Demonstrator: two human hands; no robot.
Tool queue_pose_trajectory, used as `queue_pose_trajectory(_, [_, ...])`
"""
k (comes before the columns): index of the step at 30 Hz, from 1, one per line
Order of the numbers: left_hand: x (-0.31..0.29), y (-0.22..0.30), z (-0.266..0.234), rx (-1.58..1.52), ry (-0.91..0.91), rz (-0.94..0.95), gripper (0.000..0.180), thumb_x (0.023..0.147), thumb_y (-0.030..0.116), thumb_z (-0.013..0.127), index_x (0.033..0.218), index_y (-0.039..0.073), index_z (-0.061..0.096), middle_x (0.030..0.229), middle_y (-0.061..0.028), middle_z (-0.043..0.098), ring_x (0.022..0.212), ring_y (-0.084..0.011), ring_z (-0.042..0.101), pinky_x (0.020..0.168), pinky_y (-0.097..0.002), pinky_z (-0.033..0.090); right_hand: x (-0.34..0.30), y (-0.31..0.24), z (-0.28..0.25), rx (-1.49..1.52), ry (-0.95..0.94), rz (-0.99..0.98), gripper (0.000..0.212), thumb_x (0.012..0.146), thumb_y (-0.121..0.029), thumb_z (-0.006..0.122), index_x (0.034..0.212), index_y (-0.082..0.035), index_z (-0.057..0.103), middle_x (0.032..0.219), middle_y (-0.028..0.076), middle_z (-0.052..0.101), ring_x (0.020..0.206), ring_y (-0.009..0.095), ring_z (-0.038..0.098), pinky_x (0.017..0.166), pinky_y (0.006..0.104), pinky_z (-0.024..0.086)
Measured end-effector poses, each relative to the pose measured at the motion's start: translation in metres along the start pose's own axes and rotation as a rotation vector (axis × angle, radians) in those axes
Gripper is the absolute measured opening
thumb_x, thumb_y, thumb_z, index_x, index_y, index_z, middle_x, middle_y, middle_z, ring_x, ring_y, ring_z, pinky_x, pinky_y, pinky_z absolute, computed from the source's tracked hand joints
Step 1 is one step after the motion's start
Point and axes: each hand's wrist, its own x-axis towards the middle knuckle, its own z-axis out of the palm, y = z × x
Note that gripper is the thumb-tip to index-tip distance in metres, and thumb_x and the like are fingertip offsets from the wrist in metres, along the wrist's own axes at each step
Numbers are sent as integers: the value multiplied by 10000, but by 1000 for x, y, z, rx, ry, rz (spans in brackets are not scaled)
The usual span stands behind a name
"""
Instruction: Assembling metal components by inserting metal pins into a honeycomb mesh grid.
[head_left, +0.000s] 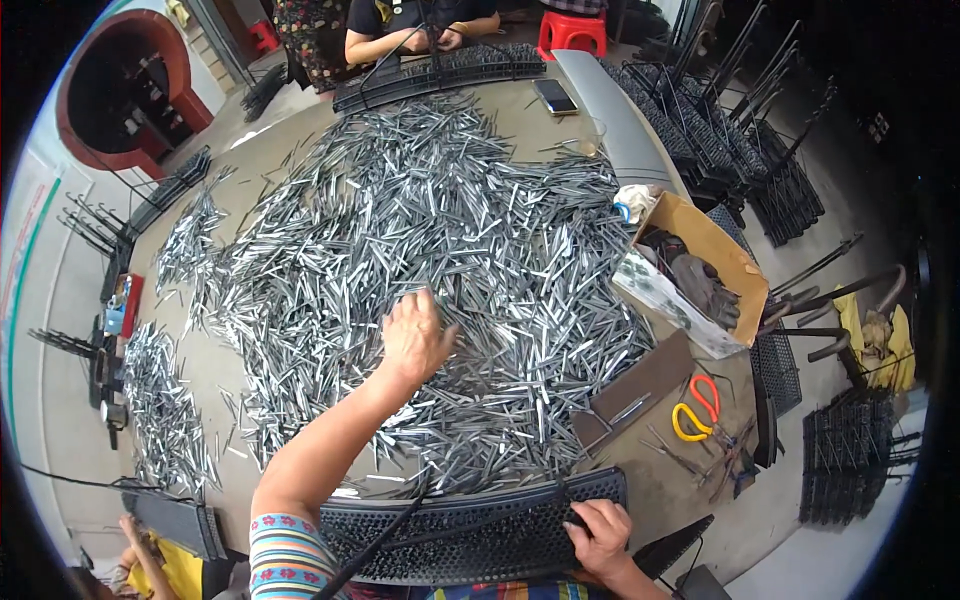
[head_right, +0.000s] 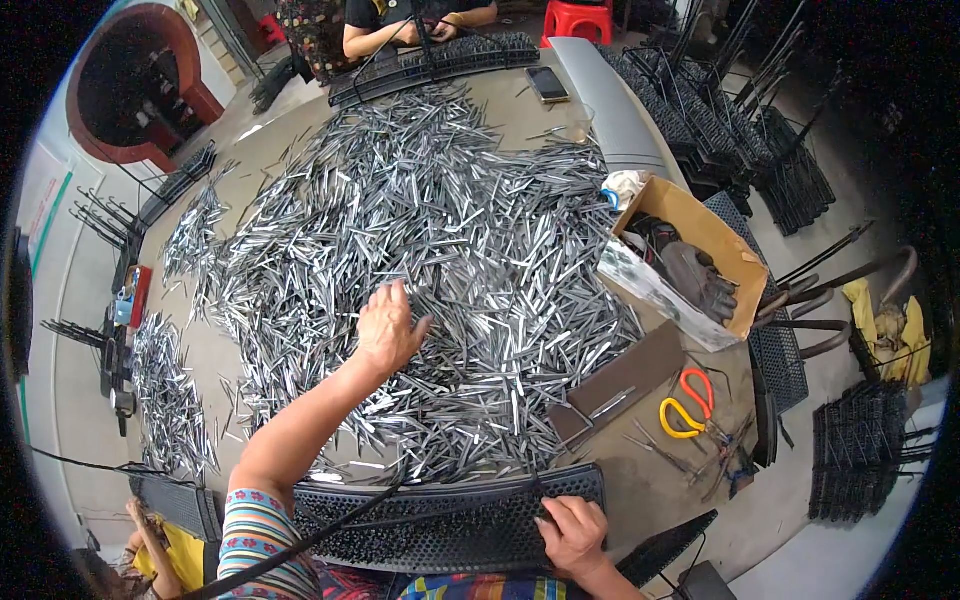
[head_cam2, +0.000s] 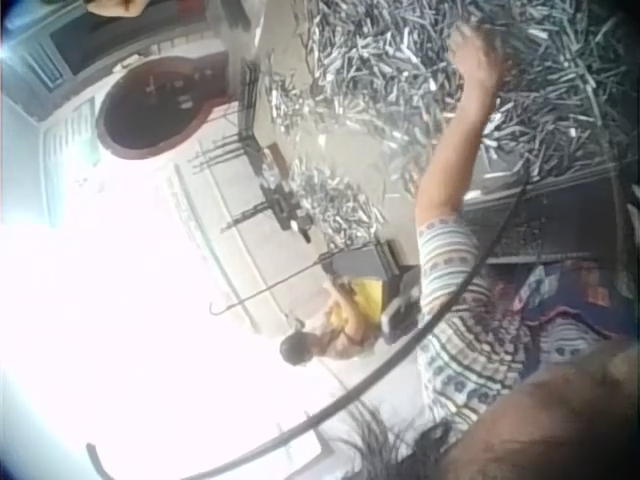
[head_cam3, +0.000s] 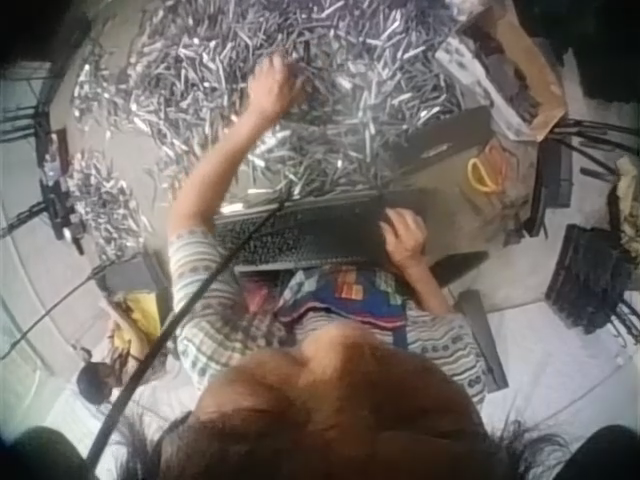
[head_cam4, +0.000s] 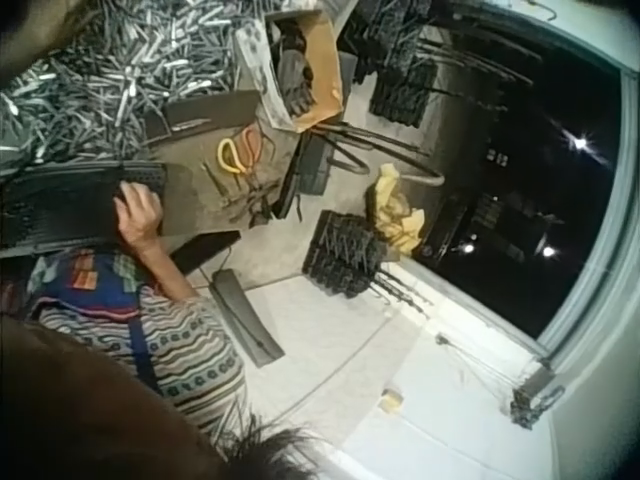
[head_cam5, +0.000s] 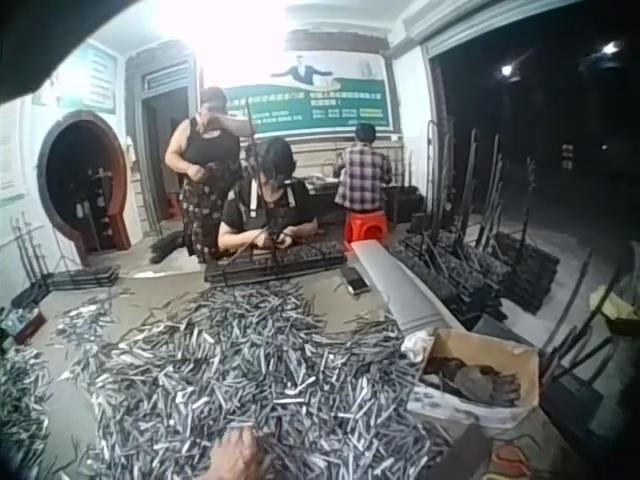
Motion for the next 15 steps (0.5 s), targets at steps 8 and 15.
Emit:
queue_pose_trajectory(8, [-17, -24, 0, 90, -82, -187, 410, 808, 411, 639, 900, 15, 587, 975, -185, 631, 958, -348, 598, 817, -454, 483, 93, 2, -25, 275, 10, 71, 192, 774, -23, 614, 951, 38, 656, 782, 104, 616, 670, 177, 579, 606, 287, 462])
queue_pose_trajectory(15, [-13, -13, 22, 173, -74, -231, 484, 782, 474, 660, 964, 28, 610, 985, -182, 657, 985, -319, 614, 867, -459, 451, 233, 23, 90, -276, -204, -103, 400, 750, -197, 685, 1114, -44, 620, 1038, 127, 627, 1001, 306, 572, 866, 440, 437])
